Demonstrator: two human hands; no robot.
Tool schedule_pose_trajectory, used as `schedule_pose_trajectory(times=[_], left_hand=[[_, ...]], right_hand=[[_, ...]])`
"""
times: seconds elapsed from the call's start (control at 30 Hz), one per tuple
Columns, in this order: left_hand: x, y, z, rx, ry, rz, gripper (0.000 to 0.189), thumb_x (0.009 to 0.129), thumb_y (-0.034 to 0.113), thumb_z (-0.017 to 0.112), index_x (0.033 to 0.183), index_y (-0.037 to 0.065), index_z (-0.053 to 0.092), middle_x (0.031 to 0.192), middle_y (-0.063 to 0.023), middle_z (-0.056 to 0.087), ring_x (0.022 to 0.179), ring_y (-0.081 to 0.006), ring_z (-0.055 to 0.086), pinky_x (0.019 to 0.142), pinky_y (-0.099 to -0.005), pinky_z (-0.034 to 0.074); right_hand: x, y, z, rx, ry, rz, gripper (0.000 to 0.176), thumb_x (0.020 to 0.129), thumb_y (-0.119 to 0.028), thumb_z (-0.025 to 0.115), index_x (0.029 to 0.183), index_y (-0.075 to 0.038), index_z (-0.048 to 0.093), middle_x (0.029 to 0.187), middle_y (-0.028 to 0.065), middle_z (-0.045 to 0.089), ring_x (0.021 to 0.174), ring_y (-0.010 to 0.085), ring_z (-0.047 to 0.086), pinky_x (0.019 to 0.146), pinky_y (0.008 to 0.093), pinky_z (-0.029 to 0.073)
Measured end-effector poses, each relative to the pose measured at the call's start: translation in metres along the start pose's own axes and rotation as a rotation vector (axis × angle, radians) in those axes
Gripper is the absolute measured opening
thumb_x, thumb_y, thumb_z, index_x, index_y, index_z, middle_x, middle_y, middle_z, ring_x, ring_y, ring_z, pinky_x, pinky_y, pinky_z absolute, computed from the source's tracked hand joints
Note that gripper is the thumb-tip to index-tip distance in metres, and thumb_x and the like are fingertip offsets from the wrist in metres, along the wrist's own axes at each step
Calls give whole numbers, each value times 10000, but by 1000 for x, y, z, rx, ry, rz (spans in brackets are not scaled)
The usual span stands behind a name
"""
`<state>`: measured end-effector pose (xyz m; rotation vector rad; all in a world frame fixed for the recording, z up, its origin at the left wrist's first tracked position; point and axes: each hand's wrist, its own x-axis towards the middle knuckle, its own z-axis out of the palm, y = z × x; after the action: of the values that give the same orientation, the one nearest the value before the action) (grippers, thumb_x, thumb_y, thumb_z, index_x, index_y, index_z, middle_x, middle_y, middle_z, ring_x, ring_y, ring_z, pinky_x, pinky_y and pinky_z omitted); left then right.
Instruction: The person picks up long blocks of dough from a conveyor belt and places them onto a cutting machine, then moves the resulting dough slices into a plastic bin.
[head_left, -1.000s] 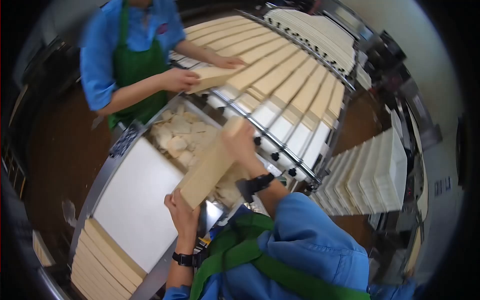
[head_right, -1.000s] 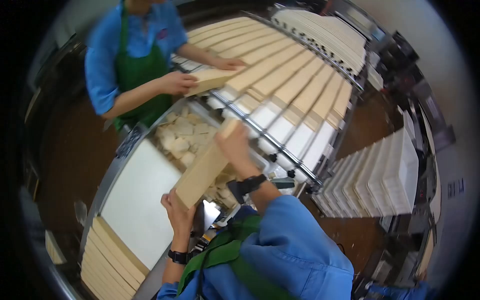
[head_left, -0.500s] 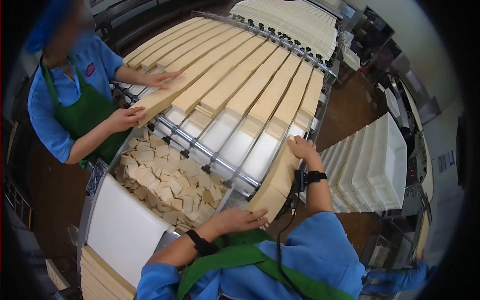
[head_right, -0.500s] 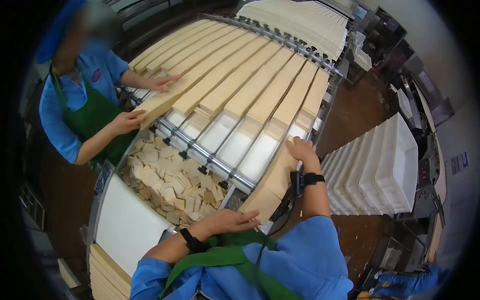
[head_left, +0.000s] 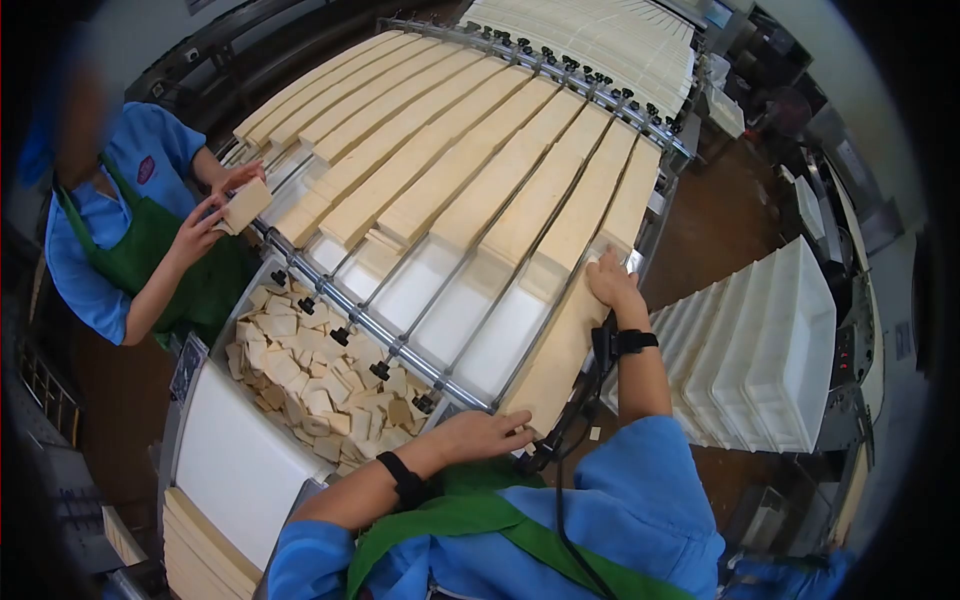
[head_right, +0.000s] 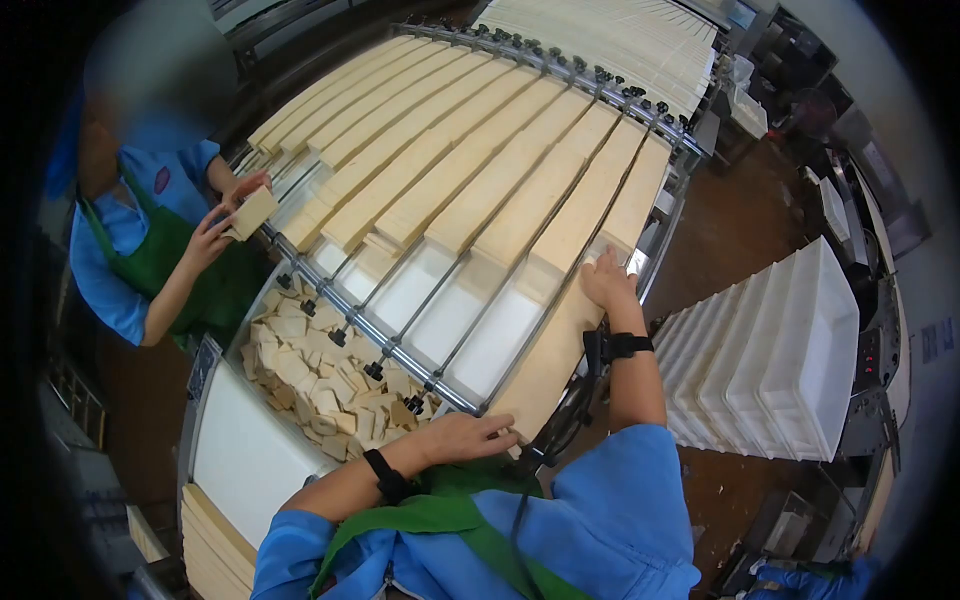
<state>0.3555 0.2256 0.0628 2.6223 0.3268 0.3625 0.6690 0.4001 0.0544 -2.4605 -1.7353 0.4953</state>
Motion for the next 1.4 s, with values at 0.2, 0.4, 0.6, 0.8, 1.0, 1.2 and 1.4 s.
schedule_pose_trajectory(times=[0.2,0.4,0.6,0.8,1.0,1.2,1.4], left_hand=[[22,-13,2,-34,-78,-122,354,829,74,501,1176,134,469,1321,-181,412,753,-300,649,596,-365,544],[43,-24,0,-149,-43,-269,307,830,61,514,1134,105,500,1388,-128,358,804,-310,641,658,-380,537],[-11,-17,-25,-348,299,-373,240,840,76,562,1077,106,568,1071,-90,603,864,-292,623,677,-366,521],[-140,-11,-15,-443,1029,-854,254,884,75,559,1135,41,551,1003,-103,608,795,-221,625,734,-297,513],[-231,15,19,-383,1244,-1227,423,878,92,568,1280,38,446,1323,-161,403,883,-210,609,780,-295,503],[-343,80,74,-51,1618,-1635,410,850,131,618,1232,45,498,1220,-159,487,994,-246,556,823,-330,479],[-468,174,144,767,1438,-2548,628,754,254,710,1237,-29,426,1162,-256,467,1039,-420,473,915,-457,391]], right_hand=[[-8,-5,-10,-142,184,-59,498,857,-318,414,1214,22,477,1385,185,381,1286,364,335,1043,536,233],[-24,-14,21,-64,341,1,634,876,-372,487,1347,31,351,1457,214,273,1359,384,222,1086,535,178],[-40,-50,-7,-177,140,65,719,870,-429,516,1406,-14,276,1468,229,248,1365,386,216,1076,526,219],[-79,-101,22,179,241,-599,306,733,-85,684,1030,-40,628,1078,168,594,1017,310,533,901,412,409],[-145,-233,57,456,-98,-1028,47,770,-72,667,793,-32,669,728,94,647,781,275,595,881,435,414],[-221,-347,130,363,-391,-1269,176,890,-169,575,863,-7,639,682,124,606,639,232,582,723,363,456],[-322,-429,227,446,-576,-1405,142,878,-135,578,963,-23,595,692,148,575,621,241,571,611,329,459]])
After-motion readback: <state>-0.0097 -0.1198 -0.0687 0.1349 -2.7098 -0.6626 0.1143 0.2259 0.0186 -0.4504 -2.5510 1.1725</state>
